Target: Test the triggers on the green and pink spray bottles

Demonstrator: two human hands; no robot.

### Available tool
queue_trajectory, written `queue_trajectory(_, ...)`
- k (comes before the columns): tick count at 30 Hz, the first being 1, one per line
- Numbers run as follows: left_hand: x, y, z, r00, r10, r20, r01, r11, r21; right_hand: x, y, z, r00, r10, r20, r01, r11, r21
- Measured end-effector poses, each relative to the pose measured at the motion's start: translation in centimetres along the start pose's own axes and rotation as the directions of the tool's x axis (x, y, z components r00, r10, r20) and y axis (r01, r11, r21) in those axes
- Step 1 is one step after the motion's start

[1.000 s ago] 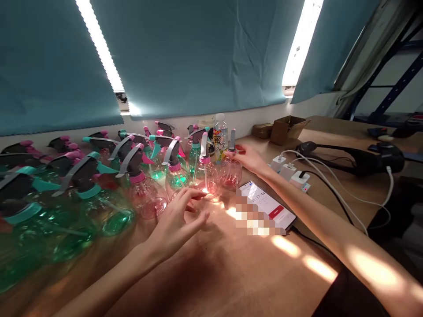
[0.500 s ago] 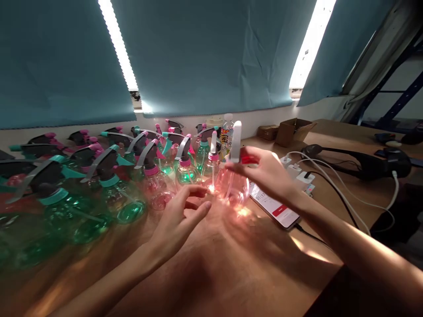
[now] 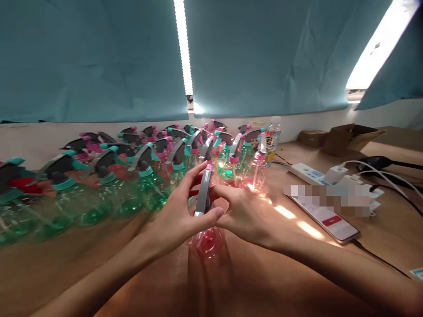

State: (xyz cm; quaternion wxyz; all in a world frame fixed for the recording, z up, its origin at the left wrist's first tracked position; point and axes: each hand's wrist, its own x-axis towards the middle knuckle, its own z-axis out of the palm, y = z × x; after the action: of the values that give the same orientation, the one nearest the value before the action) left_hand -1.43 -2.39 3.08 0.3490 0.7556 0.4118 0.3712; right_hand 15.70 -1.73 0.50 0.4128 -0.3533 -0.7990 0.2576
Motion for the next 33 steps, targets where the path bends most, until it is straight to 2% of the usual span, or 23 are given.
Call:
queue_trajectory(3,-1.2,-0.7,-1.6,1.000,0.007,0.020,-0.007,1.000,-0.006,0.7,0.1,2.1,0.995,-0.098,-0.009,0.098,0.995,-0.001)
queue_trajectory(5,-1.8,-1.1,-2.2,1.000,0.024,-0.012,-0.024,1.000,0.001,0.8,0.2,3.3,0.990,-0.135,0.038,0.136,0.991,-0.013)
queue_trajectory(10,-2.6,-1.6,-2.4,0.992,0.034,-0.119,-0.035,0.999,-0.009,0.0,-0.2,5.4,0.977,-0.094,0.192,0.103,0.994,-0.036)
queue_trajectory(14,-2.6,-2.0,-1.8,0.994,0.018,-0.108,-0.018,1.000,0.000,-0.8,0.3,6.4,0.981,-0.076,0.180,0.087,0.995,-0.053)
queue_trajectory(16,-2.5,-2.4,-1.5,0.993,0.028,-0.112,-0.029,1.000,-0.006,-1.1,1.2,6.4,0.979,-0.078,0.190,0.097,0.991,-0.090)
queue_trajectory(18,-2.4,-2.6,-1.3,0.992,0.034,-0.125,-0.037,0.999,-0.023,-1.6,2.6,5.7,0.960,-0.087,0.265,0.125,0.983,-0.133)
queue_trajectory(23,-2.1,-2.4,-1.1,0.991,0.015,-0.136,-0.020,0.999,-0.037,-3.5,7.0,2.9,0.899,-0.010,0.437,0.162,0.936,-0.311)
queue_trajectory(27,-2.0,-2.4,-1.1,0.989,0.006,-0.145,-0.011,0.999,-0.034,-4.4,8.9,1.6,0.889,0.074,0.451,0.108,0.925,-0.364)
queue_trajectory(33,-1.8,-2.3,-1.2,0.985,-0.009,-0.171,0.010,1.000,0.002,-4.6,9.3,1.7,0.902,0.049,0.429,0.104,0.940,-0.326)
